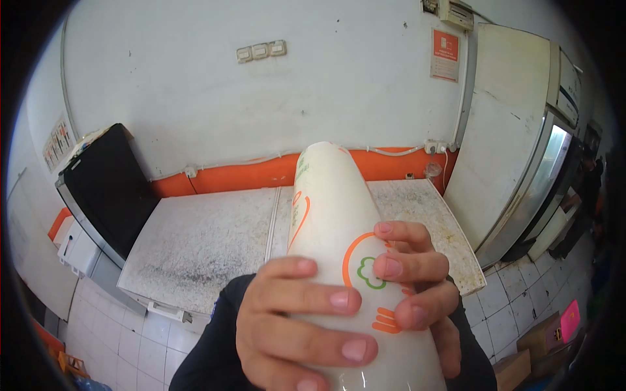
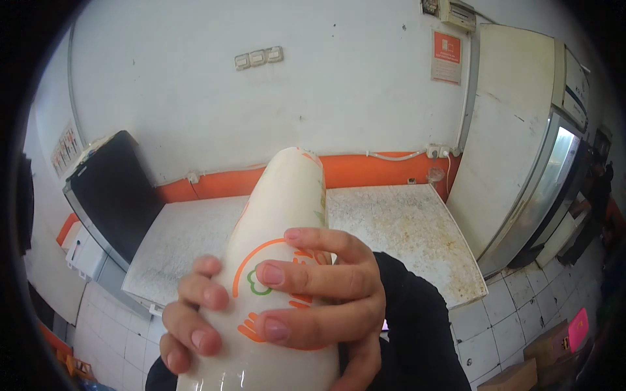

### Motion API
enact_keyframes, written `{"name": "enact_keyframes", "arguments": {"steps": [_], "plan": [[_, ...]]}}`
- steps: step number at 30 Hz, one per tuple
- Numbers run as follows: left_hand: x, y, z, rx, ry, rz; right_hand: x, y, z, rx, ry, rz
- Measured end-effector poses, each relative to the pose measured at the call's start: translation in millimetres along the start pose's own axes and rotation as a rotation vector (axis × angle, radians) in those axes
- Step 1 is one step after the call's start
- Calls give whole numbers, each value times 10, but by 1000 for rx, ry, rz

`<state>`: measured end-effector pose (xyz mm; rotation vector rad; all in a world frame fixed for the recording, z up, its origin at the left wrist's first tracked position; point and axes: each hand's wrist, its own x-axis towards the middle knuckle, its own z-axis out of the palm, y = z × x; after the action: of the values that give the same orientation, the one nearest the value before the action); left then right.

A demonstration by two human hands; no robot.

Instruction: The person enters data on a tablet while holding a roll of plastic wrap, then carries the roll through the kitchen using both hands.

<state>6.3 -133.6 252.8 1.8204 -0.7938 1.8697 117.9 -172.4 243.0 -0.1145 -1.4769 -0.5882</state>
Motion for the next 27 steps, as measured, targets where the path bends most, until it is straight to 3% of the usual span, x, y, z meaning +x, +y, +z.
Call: {"name": "enact_keyframes", "arguments": {"steps": [2, 6, 11, 13, 14, 16, 19, 23, 27], "plan": [[-140, 120, 19, 71, 81, -66, 12, -8, 42, -38, 28, -7], [-53, 51, -122, -35, -64, 114, -108, 46, 118, 8, 134, -98], [-103, -56, 123, -89, 43, 182, 207, -225, 59, -49, 60, 157], [-108, 31, 294, -60, 125, 71, 183, -272, 19, 3, 70, 169], [-95, 207, 456, -11, 198, -39, 99, -269, 32, 74, 92, 128], [-117, 210, 520, -15, 186, -46, 83, -264, -97, 132, 25, 44], [-187, 2, 451, -119, 33, 118, 157, -174, -397, 72, -63, -93], [-136, 65, 775, -138, 73, 121, 256, -276, -349, -37, 161, -158], [-28, 517, 1289, 2, 196, -244, 426, -490, -779, -35, -7, -137]]}}
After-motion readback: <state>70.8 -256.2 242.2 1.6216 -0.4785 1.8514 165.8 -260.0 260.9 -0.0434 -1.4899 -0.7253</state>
